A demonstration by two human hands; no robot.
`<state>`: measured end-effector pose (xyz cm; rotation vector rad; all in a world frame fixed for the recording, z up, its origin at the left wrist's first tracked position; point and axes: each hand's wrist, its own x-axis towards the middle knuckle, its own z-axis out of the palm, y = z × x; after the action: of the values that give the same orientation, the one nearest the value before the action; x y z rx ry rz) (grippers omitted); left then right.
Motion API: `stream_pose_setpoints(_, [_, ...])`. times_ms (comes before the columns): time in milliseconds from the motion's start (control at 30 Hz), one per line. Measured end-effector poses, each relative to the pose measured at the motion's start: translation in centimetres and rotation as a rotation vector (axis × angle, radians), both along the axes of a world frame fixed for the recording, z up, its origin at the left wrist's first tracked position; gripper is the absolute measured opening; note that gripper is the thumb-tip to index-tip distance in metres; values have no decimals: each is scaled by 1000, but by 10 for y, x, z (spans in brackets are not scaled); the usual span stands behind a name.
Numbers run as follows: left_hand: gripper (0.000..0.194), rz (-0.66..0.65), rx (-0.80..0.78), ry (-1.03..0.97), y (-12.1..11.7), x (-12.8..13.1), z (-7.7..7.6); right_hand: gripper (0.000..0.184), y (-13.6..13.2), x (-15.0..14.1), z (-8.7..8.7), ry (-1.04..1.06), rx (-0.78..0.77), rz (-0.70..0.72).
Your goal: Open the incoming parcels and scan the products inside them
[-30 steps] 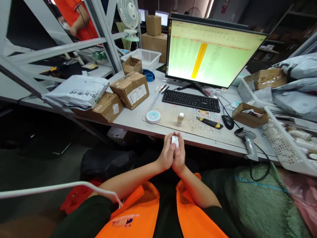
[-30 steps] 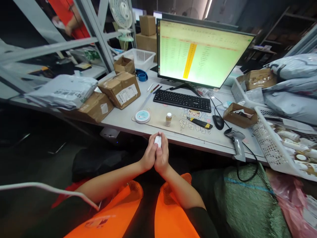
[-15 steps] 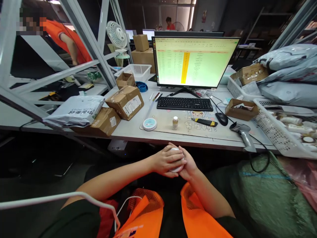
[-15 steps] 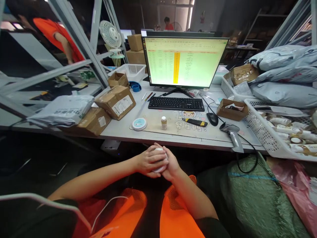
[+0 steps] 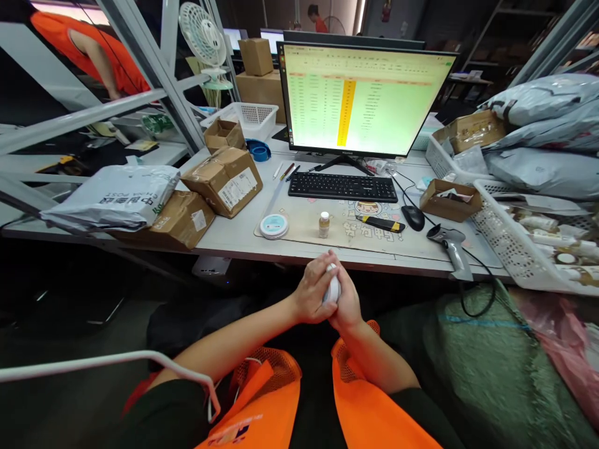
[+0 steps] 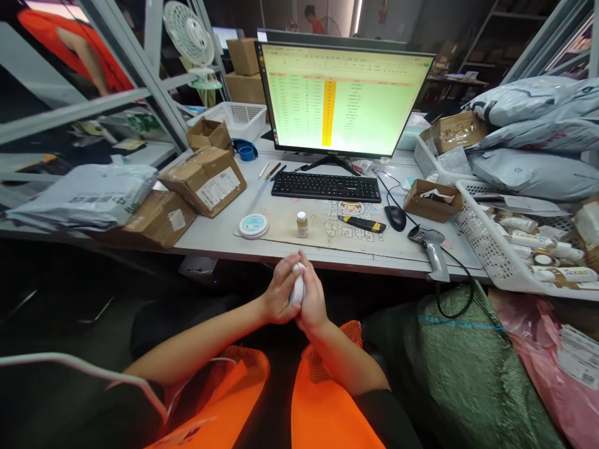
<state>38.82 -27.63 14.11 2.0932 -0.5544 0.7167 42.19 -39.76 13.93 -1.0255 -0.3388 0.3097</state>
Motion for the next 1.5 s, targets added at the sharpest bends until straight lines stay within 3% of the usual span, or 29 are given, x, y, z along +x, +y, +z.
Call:
stream_pose_setpoints(67, [63, -166, 187, 119, 19, 4, -3, 64, -1, 6, 3, 238, 51, 199])
stream_pose_setpoints(133, [63, -197, 261, 207, 25, 6, -2, 65, -2, 8, 1, 289, 88, 200])
stream_pose_setpoints(233, [78, 13, 82, 130, 2, 5, 0, 62, -1, 6, -7, 72, 97, -61])
stream_pose_setpoints(300, [71, 136, -56, 44, -19, 6, -1, 63, -1, 3, -10, -42, 76, -183])
stream_pose_setpoints(400, [62, 201, -79, -92, -27, 10, -10, 66, -1, 2, -3, 68, 91, -126])
stream_pose_setpoints(500, [66, 147, 102, -159, -2, 15, -19, 67, 2, 9, 11, 325, 101, 72])
stream_pose_setpoints(600, [64, 33, 309, -143, 30, 16, -19, 66, 8, 15, 18, 510, 57, 247])
stream_pose_setpoints(667, [61, -24, 375, -120, 43, 15, -13, 63, 14, 16, 16, 552, 61, 283])
stream_pose_setpoints(767, [67, -59, 385, -192, 46, 15, -4, 57, 19, 16, 9, 529, 114, 221])
stream_pose_setpoints(867, [101, 78, 226, -118, 36, 15, -2, 46, 18, 19, 6, 421, 147, 126])
stream_pose_setpoints(933, [129, 196, -3, 66, 24, 15, -3, 41, 14, 23, 7, 387, 175, 70])
stream_pose_setpoints(1000, [139, 209, -283, 276, 10, 14, 0, 37, 9, 27, 11, 387, 218, 13])
stream_pose_setpoints(1100, [110, 96, -562, 515, -6, 15, 16, 36, 2, 37, 17, 248, 271, -100])
stream_pose_setpoints(1200, [82, 60, -616, 607, -12, 25, 35, 41, -9, 57, 16, -35, 130, -250])
stream_pose_setpoints(1333, [79, 39, -698, 722, -15, 44, 44, 42, -29, 82, 6, -189, -159, -421])
stream_pose_setpoints(1500, [85, 81, -737, 693, -19, 55, 39, 39, -51, 88, -7, -256, -248, -390])
